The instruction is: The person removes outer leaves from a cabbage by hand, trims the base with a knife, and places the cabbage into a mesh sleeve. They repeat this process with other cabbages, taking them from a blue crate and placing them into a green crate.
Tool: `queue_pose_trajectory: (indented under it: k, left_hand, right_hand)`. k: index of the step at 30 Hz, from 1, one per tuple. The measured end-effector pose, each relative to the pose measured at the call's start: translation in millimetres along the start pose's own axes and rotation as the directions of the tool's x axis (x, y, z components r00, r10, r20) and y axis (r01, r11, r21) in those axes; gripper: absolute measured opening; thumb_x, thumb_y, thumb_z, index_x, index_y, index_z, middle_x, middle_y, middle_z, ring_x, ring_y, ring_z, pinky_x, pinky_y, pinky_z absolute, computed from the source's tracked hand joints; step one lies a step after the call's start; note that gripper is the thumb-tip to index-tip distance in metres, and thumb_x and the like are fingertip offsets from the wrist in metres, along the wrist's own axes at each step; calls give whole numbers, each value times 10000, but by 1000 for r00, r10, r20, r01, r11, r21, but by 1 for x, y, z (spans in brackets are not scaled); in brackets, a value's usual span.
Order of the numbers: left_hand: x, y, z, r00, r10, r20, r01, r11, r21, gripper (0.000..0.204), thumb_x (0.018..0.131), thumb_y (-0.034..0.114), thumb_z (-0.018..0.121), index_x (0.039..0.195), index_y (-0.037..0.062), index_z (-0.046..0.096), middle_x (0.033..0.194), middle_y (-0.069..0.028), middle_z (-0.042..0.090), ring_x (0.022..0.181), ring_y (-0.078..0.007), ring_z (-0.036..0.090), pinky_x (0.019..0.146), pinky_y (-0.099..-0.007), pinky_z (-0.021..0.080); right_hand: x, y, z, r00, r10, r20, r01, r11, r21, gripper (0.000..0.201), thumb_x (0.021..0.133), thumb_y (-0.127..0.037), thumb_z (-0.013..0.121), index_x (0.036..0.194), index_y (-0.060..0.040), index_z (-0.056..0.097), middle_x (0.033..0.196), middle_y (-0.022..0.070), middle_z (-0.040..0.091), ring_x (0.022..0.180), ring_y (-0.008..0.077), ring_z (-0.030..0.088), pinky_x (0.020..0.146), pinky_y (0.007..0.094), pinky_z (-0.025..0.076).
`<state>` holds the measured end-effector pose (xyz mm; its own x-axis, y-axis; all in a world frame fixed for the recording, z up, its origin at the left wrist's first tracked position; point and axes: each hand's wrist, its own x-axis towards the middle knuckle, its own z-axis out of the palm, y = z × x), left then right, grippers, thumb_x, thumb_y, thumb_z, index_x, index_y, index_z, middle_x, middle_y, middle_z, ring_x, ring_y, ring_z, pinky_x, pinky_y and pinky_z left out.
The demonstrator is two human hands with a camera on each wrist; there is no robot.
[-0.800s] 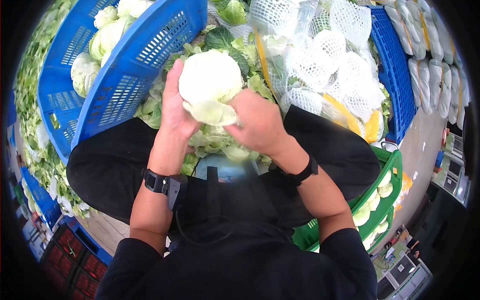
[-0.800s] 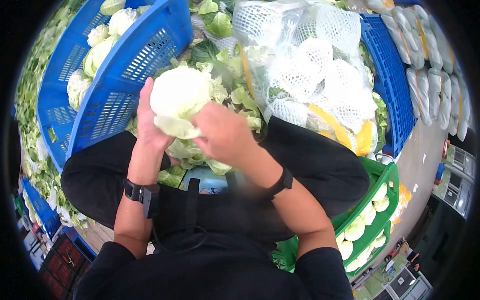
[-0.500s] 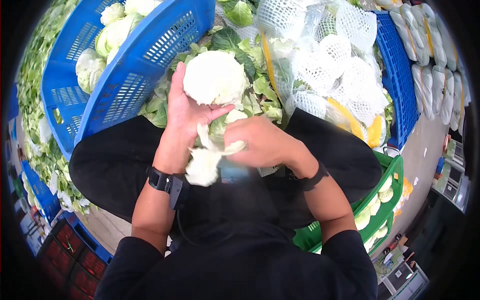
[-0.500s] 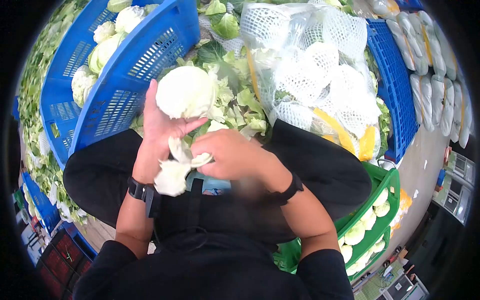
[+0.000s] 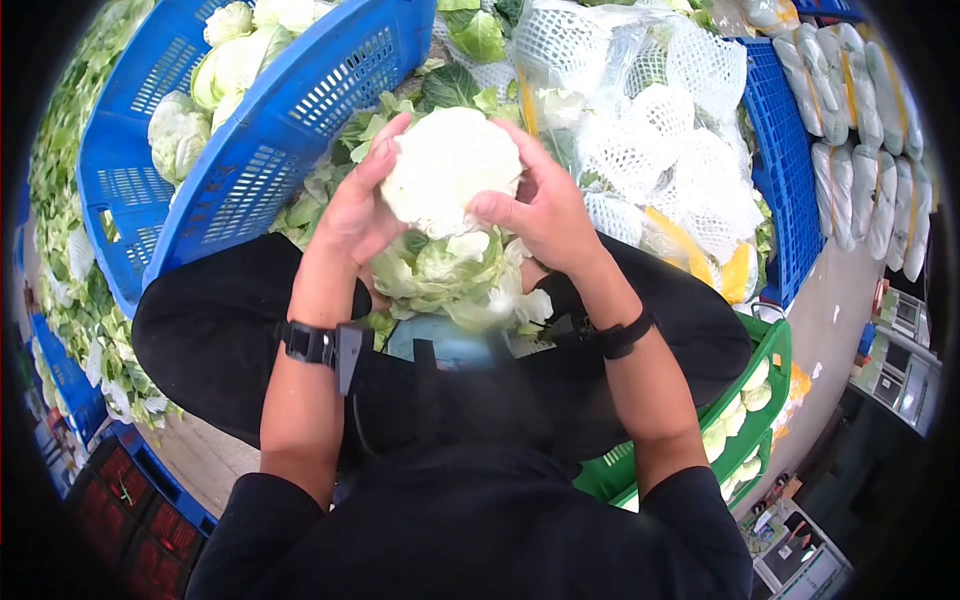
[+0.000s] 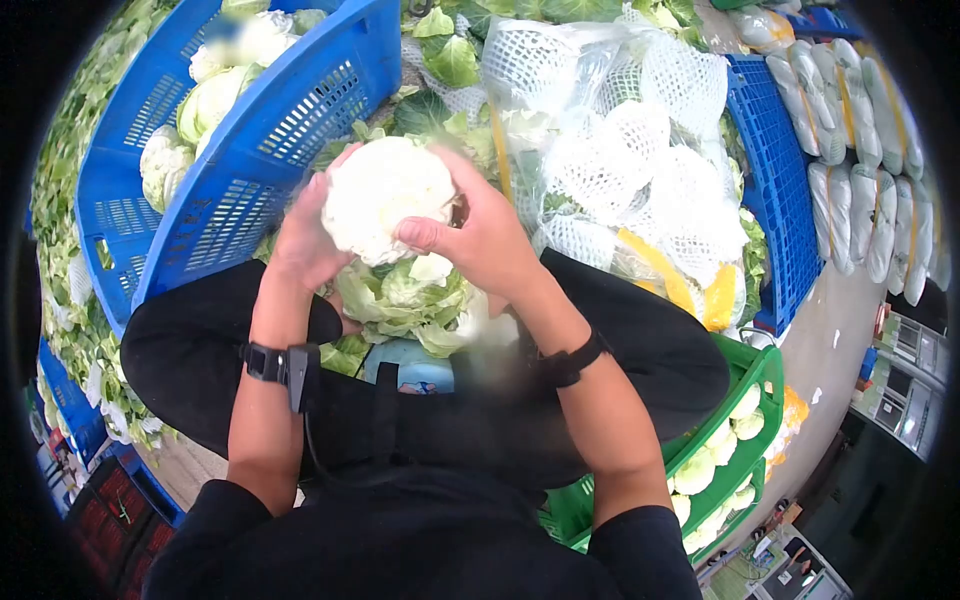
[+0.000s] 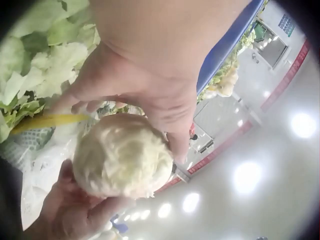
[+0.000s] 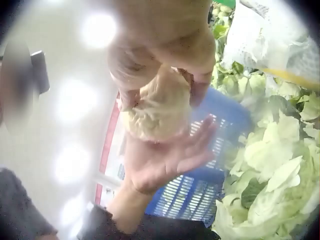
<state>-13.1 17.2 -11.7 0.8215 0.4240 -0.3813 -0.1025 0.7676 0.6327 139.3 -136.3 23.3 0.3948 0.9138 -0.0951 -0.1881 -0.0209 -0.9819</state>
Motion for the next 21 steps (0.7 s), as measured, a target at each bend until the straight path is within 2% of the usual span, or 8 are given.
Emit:
queue_pose_trajectory:
  k: [1,3,5,7,10,17,20,21]
  left_hand:
    - [6,-5,-13,1000,6,2,-6,1000,-8,831,947,613,575,1529,50,392,1506,-182,492,1335,-350,538,1074,-562,458]
    - [13,-11,-33,965,-70,254,119,976,-183,845,931,646,573,1506,43,435,1519,-175,483,1358,-345,515,1083,-557,448]
    - [10,-10,-22,988,-74,133,103,968,-227,883,915,705,533,1519,70,420,1517,-182,481,1357,-376,511,1072,-602,441]
    - [9,-4,-16,996,-87,17,88,959,-268,923,899,763,492,1533,97,406,1516,-188,480,1356,-407,507,1061,-647,434]
    - [7,3,-21,993,-117,9,110,899,-423,918,890,775,488,1539,131,407,1538,-186,456,1365,-441,485,1021,-703,422]
    - [4,11,-12,991,-64,-113,19,933,-359,901,861,743,518,1536,156,419,1529,-168,476,1365,-451,485,1042,-711,387]
    - [3,16,-16,994,-11,-108,-25,945,-327,886,861,730,518,1532,158,426,1521,-160,489,1363,-437,492,1062,-704,368]
    - [4,15,-18,997,5,-78,-31,941,-337,877,865,725,514,1529,159,429,1516,-156,497,1363,-429,496,1069,-703,360]
  right_hand:
    - [4,6,-7,1000,1,5,-1,1000,-9,734,908,-250,782,1474,38,414,1309,164,597,1102,219,644,902,332,556]
    - [15,29,-30,877,480,-13,-455,839,298,514,967,-365,694,1295,19,600,1150,124,666,949,201,685,784,312,575]
    - [18,96,-59,845,414,-339,-477,870,-128,508,965,-479,641,1103,8,683,1014,139,716,871,274,716,730,385,580]
    - [4,124,-67,856,370,-360,-461,232,-857,523,909,-506,686,1062,-6,685,985,166,737,945,340,717,790,449,568]
    - [-13,151,-55,816,438,-376,-472,131,-872,523,880,-508,701,1088,-28,691,1072,183,726,1000,383,696,860,480,546]
    - [10,165,-48,771,450,-451,-548,109,-829,465,822,-417,714,1074,-25,701,1083,232,718,1030,386,689,894,447,537]
    - [17,120,-62,722,546,-425,-629,261,-733,543,824,-343,692,1245,-8,619,1207,252,687,1133,403,662,985,442,502]
    - [14,110,-72,759,508,-406,-641,474,-604,506,847,-319,680,1246,-15,616,1206,223,691,1125,361,667,964,424,512]
